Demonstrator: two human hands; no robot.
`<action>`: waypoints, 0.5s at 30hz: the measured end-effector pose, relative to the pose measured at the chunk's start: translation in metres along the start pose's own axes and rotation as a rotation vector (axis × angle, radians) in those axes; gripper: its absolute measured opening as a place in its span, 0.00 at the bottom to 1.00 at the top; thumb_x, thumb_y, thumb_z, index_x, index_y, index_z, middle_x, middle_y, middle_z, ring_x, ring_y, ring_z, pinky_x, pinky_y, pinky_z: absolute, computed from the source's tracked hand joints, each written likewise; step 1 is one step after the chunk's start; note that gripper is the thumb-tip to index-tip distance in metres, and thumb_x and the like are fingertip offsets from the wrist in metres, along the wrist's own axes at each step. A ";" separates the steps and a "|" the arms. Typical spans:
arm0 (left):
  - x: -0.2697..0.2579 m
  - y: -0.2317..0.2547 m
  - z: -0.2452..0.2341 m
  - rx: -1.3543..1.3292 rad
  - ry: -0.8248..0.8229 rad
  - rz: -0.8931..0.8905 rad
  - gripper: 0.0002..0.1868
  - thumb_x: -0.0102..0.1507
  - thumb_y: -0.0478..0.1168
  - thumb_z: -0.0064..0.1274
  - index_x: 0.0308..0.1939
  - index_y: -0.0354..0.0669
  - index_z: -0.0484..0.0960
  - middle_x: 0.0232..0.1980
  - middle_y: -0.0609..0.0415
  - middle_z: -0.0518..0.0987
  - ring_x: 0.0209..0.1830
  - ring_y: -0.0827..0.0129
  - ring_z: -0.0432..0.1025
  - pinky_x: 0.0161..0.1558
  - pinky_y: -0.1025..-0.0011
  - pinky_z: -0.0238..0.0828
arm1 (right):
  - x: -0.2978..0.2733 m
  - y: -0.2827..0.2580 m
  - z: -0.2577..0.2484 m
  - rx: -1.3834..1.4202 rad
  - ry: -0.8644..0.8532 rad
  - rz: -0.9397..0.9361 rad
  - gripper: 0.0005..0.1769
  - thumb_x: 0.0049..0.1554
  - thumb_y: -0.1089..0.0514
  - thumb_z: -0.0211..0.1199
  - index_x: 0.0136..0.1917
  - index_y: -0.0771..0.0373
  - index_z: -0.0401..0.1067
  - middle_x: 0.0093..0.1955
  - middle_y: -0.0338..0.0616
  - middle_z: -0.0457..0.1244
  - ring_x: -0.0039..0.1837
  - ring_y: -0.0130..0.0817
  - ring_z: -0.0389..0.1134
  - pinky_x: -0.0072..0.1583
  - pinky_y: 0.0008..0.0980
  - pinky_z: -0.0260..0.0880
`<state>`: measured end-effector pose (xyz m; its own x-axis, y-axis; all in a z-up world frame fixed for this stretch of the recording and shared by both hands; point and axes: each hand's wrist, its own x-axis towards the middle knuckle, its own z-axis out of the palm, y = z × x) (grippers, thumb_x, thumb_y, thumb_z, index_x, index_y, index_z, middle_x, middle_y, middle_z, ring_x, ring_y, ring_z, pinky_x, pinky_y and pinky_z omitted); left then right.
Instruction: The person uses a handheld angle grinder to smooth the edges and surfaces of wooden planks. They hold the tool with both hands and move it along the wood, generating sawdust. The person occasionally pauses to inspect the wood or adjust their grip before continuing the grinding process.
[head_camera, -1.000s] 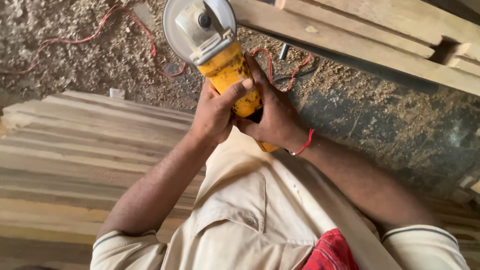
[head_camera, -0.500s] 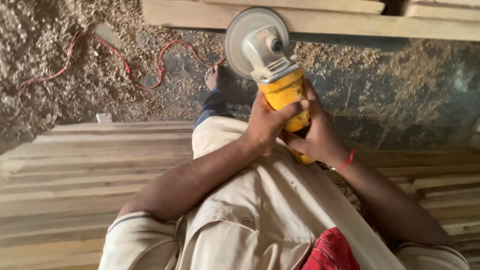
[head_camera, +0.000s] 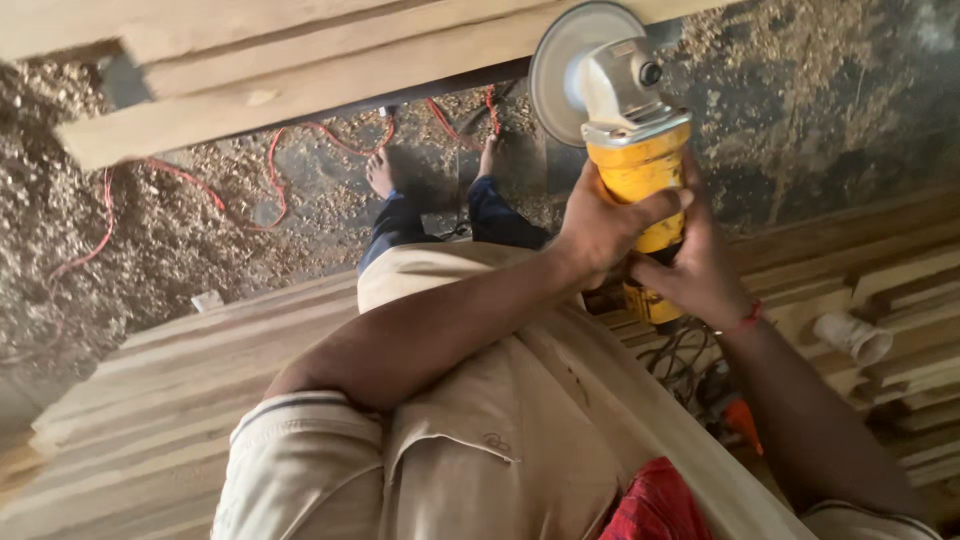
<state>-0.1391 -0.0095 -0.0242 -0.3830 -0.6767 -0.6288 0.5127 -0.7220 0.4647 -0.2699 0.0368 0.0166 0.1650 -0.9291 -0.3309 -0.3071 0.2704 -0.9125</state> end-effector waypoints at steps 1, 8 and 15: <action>0.008 -0.007 0.010 0.016 0.002 -0.020 0.33 0.54 0.31 0.68 0.61 0.35 0.69 0.54 0.48 0.81 0.52 0.64 0.78 0.54 0.64 0.79 | -0.003 0.005 -0.011 0.025 0.023 0.028 0.63 0.50 0.66 0.68 0.87 0.63 0.32 0.84 0.52 0.46 0.85 0.41 0.49 0.81 0.43 0.54; 0.059 -0.048 0.076 0.198 -0.026 -0.149 0.36 0.53 0.35 0.69 0.61 0.34 0.68 0.55 0.47 0.80 0.53 0.64 0.77 0.54 0.65 0.79 | -0.015 0.031 -0.081 0.043 0.164 0.119 0.62 0.49 0.63 0.68 0.87 0.62 0.37 0.81 0.48 0.52 0.81 0.38 0.55 0.79 0.40 0.58; 0.111 -0.075 0.147 0.442 -0.081 -0.249 0.37 0.51 0.40 0.69 0.60 0.35 0.68 0.52 0.47 0.81 0.49 0.65 0.79 0.49 0.67 0.82 | -0.018 0.055 -0.161 0.103 0.213 0.150 0.53 0.54 0.62 0.68 0.84 0.63 0.42 0.71 0.45 0.57 0.74 0.32 0.61 0.74 0.37 0.68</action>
<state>-0.3335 -0.0516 -0.0370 -0.5194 -0.4731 -0.7116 0.0311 -0.8427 0.5375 -0.4405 0.0278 0.0115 -0.0798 -0.9057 -0.4163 -0.2142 0.4234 -0.8802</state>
